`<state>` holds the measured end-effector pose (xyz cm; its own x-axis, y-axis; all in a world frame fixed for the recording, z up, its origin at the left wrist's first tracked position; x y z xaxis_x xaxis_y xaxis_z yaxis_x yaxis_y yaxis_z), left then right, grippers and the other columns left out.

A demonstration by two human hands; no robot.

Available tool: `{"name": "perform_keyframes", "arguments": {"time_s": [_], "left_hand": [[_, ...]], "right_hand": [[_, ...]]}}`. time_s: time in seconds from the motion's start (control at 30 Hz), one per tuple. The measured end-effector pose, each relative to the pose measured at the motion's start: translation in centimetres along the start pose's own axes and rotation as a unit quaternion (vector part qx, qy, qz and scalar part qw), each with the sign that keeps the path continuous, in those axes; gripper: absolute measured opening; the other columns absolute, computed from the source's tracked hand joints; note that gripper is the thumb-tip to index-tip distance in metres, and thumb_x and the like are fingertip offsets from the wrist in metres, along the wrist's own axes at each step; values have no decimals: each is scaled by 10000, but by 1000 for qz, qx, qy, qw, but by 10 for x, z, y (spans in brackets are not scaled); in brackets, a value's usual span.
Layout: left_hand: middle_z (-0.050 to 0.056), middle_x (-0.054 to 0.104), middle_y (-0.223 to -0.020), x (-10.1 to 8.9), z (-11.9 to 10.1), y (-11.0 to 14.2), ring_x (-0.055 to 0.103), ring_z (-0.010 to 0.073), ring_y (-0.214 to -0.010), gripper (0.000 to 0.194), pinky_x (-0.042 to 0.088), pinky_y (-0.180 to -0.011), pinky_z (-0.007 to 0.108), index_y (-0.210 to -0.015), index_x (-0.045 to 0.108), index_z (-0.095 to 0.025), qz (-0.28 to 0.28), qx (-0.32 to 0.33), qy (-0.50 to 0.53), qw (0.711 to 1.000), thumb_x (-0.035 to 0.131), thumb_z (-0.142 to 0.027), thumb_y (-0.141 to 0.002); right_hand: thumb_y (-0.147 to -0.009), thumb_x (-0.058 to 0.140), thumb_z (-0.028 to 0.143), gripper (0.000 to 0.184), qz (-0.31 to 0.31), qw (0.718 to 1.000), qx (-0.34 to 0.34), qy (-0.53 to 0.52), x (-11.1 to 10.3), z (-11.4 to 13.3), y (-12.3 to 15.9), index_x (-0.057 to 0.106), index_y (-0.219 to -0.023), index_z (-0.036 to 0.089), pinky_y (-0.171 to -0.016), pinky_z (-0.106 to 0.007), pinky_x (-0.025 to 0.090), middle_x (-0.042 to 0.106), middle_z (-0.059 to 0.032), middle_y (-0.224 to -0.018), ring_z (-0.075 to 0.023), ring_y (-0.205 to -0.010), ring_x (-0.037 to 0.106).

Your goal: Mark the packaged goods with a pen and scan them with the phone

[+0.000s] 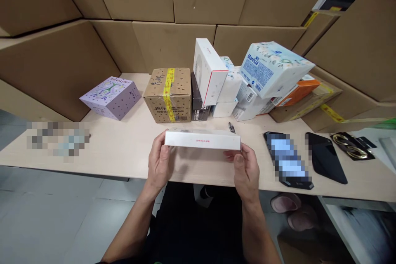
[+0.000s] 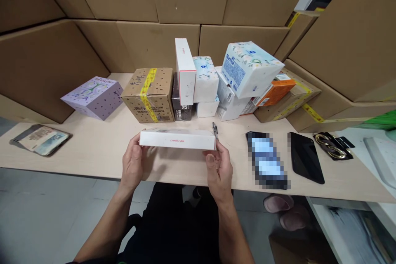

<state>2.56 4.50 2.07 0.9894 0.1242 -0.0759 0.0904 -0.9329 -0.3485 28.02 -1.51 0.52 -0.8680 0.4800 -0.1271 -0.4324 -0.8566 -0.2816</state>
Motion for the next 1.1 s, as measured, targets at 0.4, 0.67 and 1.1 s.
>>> {"name": "perform_keyframes", "arguments": {"time_s": [0.4, 0.67, 1.1], "left_hand": [[84, 547, -1270, 4, -8, -1, 528, 255, -1252, 316, 534, -943, 402, -1202, 597, -260, 15, 32, -152, 988, 536, -231, -893], [100, 510, -1324, 6, -9, 0, 522, 274, -1261, 388, 557, -828, 373, -1220, 603, -251, 37, 10, -190, 981, 529, -173, -847], [82, 622, -1313, 11, -12, 2, 578, 266, -1180, 262, 523, -933, 463, -1099, 694, -233, 87, 57, -212, 972, 545, -202, -885]], "right_hand": [[-981, 446, 548, 417, -21, 984, -37, 172, 1, 15, 0, 656, -1057, 196, -790, -363, 525, 678, -103, -1070, -225, -955, 638], [-981, 480, 484, 396, -75, 946, -102, 300, -16, 20, -26, 721, -985, 170, -768, -353, 498, 668, -94, -935, -181, -747, 600], [-905, 504, 584, 383, -23, 942, 25, 334, -26, 9, -59, 576, -841, 214, -661, -350, 449, 662, -68, -689, -228, -663, 628]]}}
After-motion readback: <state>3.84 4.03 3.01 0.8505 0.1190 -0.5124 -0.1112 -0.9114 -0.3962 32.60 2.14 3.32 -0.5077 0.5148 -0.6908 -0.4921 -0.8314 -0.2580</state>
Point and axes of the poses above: each hand's wrist, its own y-axis away from the middle knuckle, its own x-axis out of the palm, z = x × y, the point moved 4 cm from there along -y, towards the middle knuckle
